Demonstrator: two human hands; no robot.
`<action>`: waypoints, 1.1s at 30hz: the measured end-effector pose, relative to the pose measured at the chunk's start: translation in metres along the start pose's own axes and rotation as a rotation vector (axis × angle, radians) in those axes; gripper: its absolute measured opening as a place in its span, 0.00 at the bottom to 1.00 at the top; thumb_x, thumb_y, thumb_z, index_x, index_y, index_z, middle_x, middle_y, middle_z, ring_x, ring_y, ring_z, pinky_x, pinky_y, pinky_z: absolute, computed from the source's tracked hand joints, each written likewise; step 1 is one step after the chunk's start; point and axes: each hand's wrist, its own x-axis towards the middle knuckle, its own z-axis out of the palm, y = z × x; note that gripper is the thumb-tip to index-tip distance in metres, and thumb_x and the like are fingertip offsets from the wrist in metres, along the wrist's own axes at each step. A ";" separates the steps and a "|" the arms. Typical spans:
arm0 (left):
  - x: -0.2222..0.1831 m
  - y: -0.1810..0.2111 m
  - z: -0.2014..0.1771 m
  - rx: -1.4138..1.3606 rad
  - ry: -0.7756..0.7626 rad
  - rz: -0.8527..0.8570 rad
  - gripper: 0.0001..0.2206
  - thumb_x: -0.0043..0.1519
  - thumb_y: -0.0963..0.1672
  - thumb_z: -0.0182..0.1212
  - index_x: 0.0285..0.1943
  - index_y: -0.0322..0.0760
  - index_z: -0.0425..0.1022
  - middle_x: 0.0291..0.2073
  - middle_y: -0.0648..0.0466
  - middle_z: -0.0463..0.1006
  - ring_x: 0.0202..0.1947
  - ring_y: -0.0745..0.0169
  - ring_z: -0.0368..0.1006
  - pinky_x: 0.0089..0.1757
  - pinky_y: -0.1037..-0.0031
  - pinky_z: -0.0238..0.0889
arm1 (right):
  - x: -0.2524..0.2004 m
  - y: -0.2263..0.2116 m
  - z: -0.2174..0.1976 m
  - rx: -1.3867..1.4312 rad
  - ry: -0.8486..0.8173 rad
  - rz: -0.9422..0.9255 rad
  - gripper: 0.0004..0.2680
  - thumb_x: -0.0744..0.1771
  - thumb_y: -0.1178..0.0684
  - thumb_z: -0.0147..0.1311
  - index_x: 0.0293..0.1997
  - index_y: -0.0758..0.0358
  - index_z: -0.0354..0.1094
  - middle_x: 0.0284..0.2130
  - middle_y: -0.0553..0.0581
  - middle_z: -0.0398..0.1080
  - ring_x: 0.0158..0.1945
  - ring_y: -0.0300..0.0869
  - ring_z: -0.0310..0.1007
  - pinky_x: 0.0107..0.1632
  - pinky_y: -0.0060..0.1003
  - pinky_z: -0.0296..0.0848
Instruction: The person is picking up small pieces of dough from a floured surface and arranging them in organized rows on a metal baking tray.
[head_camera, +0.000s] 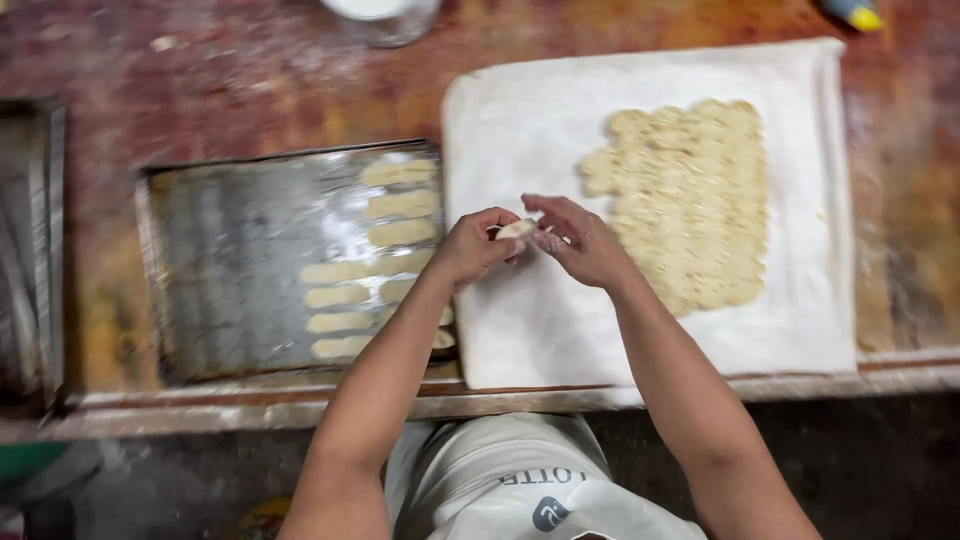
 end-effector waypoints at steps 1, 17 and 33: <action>-0.017 0.014 -0.019 -0.007 0.042 0.008 0.14 0.53 0.34 0.63 0.49 0.29 0.75 0.39 0.47 0.76 0.35 0.60 0.75 0.34 0.75 0.77 | 0.013 0.000 0.022 0.003 -0.041 -0.014 0.16 0.65 0.57 0.58 0.60 0.57 0.67 0.53 0.60 0.69 0.47 0.51 0.72 0.52 0.43 0.72; -0.116 0.000 -0.261 1.111 0.425 0.520 0.09 0.53 0.48 0.64 0.41 0.56 0.83 0.37 0.62 0.73 0.43 0.56 0.65 0.44 0.62 0.61 | 0.107 -0.010 0.276 -1.019 0.013 -0.377 0.08 0.63 0.49 0.55 0.40 0.56 0.75 0.35 0.55 0.69 0.39 0.51 0.69 0.47 0.44 0.68; -0.177 0.065 -0.227 1.462 0.015 0.171 0.35 0.66 0.61 0.35 0.76 0.40 0.52 0.75 0.50 0.51 0.75 0.35 0.35 0.64 0.33 0.23 | 0.060 -0.038 0.316 -1.295 -0.156 -0.090 0.28 0.65 0.42 0.40 0.75 0.59 0.44 0.73 0.59 0.44 0.72 0.71 0.37 0.67 0.70 0.31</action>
